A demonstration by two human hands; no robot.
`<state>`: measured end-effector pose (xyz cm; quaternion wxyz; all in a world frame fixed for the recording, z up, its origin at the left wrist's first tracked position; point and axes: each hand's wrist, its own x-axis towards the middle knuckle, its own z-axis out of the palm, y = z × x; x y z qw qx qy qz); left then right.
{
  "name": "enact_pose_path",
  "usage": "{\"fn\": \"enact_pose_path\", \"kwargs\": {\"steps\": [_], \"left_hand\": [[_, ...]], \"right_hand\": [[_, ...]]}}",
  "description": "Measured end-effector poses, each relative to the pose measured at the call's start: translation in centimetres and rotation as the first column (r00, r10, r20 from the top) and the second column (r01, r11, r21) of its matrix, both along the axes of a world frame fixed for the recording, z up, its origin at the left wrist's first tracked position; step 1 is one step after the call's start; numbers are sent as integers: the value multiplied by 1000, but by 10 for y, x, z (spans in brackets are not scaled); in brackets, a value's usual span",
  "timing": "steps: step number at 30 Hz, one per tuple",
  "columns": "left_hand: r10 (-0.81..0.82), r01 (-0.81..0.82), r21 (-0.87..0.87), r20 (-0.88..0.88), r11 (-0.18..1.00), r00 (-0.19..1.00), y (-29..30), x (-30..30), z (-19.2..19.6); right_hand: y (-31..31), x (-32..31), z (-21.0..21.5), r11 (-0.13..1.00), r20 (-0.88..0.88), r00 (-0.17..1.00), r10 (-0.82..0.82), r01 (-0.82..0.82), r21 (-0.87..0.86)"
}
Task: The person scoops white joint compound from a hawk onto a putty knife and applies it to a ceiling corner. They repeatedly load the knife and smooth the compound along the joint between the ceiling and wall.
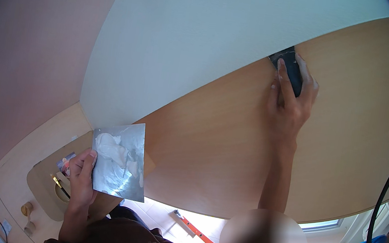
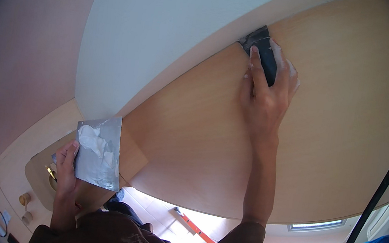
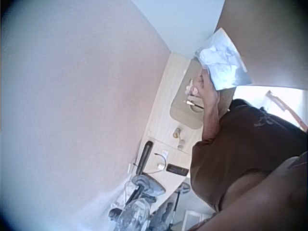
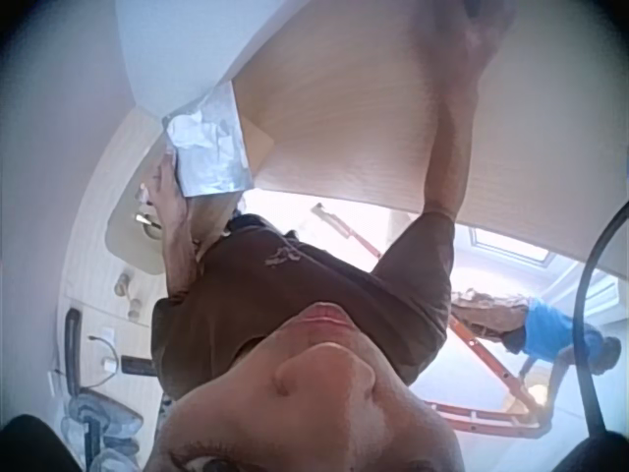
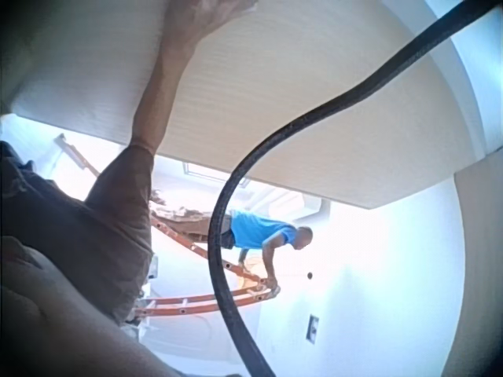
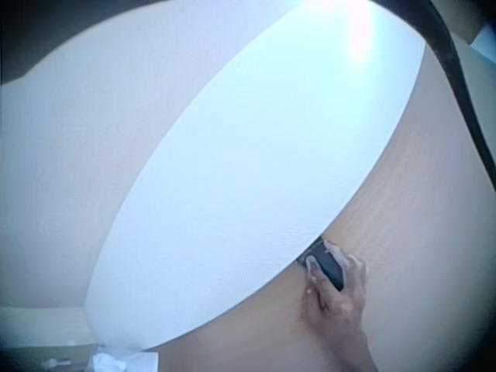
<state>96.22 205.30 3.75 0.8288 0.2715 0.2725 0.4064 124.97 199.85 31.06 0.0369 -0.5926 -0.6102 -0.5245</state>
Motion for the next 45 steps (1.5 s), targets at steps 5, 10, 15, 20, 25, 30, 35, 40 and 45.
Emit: {"fn": "enact_pose_path", "kwargs": {"steps": [5,10,15,20,25,30,35,40,45], "left_hand": [[6,-6,-14,-20,1000,1000,0,2,4],[3,-3,1,14,1000,1000,1,0,-3],[58,-58,-56,-11,997,998,-3,-1,4],[-14,12,23,61,1000,998,1,-6,-2],[8,-8,-5,28,1000,1000,-2,-6,2],[-31,29,32,84,999,996,-2,-9,-4],[36,-36,-13,18,999,999,-4,-11,5],[103,-105,-61,-25,993,994,-4,-14,2],[51,-49,-28,39,998,998,-1,-13,2]], "right_hand": [[0,-2,0,999,7,999,-40,40,-6],[1,-1,0,999,33,998,-51,51,-2],[0,-7,2,994,87,990,-107,109,-28],[-2,-13,2,985,116,980,-161,167,-46],[-2,-22,3,978,89,978,-190,197,-73],[-3,-27,1,972,102,970,-220,227,-65],[-8,-29,2,980,56,980,-190,193,-56],[-15,-31,6,992,-15,993,-118,118,-34],[-8,-29,15,996,-18,997,-80,79,-48]]}}
